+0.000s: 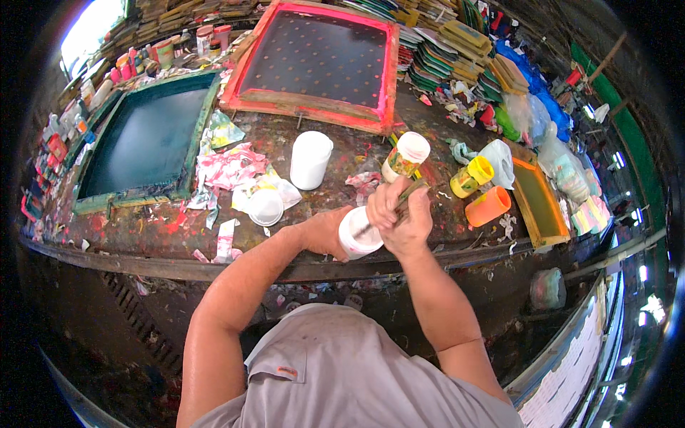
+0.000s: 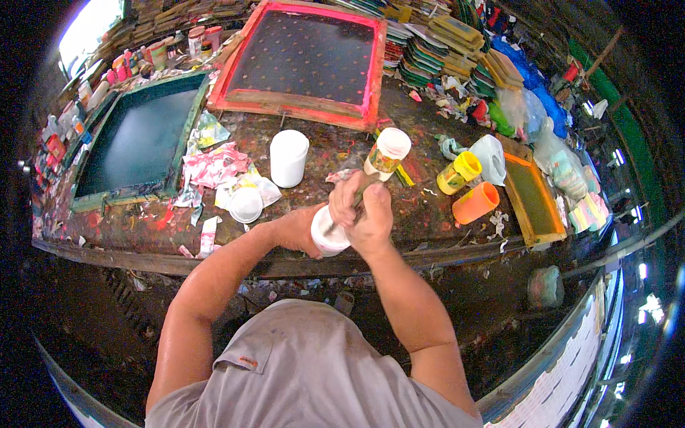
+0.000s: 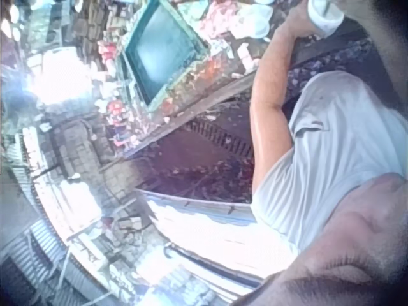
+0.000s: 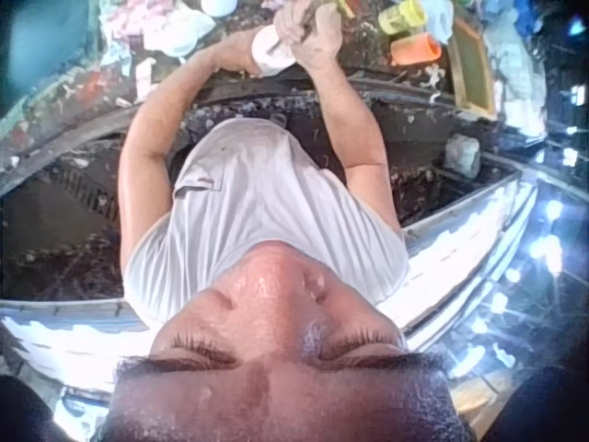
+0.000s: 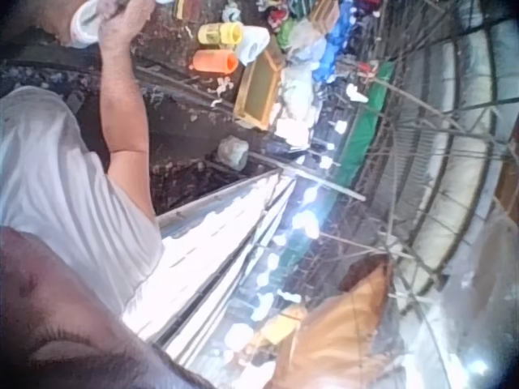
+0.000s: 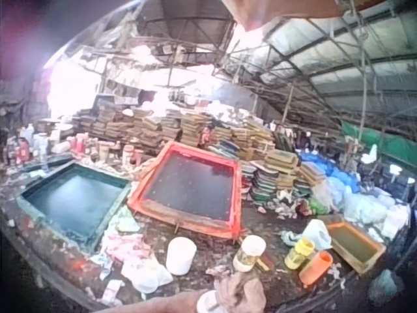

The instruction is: The person cleans a squeegee in a water basin, wipes it with a cloth, and then mixes white and pink paint in a container using a stick. They pour additional white paint into the mixture and continue stirring to blend the colors.

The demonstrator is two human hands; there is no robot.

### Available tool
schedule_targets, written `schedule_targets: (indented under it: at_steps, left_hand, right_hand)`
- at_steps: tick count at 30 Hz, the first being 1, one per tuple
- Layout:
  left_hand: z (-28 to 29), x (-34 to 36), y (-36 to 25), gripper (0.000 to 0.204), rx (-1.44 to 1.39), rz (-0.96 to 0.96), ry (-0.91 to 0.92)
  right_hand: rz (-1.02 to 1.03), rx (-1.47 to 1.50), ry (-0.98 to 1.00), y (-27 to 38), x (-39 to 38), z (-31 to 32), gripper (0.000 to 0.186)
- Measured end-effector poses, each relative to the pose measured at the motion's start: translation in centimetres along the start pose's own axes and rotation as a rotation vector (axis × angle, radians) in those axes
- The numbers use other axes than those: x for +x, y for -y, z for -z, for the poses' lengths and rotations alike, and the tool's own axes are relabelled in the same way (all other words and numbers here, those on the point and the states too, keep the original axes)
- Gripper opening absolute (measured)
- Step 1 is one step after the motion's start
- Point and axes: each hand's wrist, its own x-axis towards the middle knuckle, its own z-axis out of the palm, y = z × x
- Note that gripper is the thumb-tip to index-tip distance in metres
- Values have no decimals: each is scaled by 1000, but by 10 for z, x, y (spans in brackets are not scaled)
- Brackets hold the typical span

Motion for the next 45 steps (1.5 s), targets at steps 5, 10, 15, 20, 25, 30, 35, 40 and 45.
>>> schedule_targets:
  at_steps: [5, 10, 15, 20, 25, 30, 35, 40, 45]
  left_hand:
    - [3, -1, -9, 124, -46, 44, 7]
    - [0, 0, 2, 124, -18, 14, 4]
    - [3, 1, -7, 122, 16, 8, -20]
    - [1, -1, -6, 122, 5, 16, -23]
    - [1, 0, 1, 121, -54, -17, -8]
    - [2, 0, -5, 121, 9, 48, -10]
    - [2, -1, -3, 122, 36, 31, 0]
    - [2, 1, -2, 120, 45, 64, -14]
    - [3, 1, 0, 118, 55, 76, 15]
  right_hand:
    - [128, -183, -67, 16, 14, 4, 60]
    - [-42, -80, 24, 10, 6, 3, 62]
    - [251, -158, -272, 5, 17, -7, 63]
    - [-71, -131, -18, 13, 5, 2, 59]
    - [287, -180, -319, -7, 18, -13, 56]
    - [-58, -161, -131, 17, 12, 5, 61]
    - [164, -59, -236, -7, 8, -9, 62]
    - [-108, -16, 24, 28, 15, 16, 62]
    - [148, -84, -107, -14, 3, -4, 61]
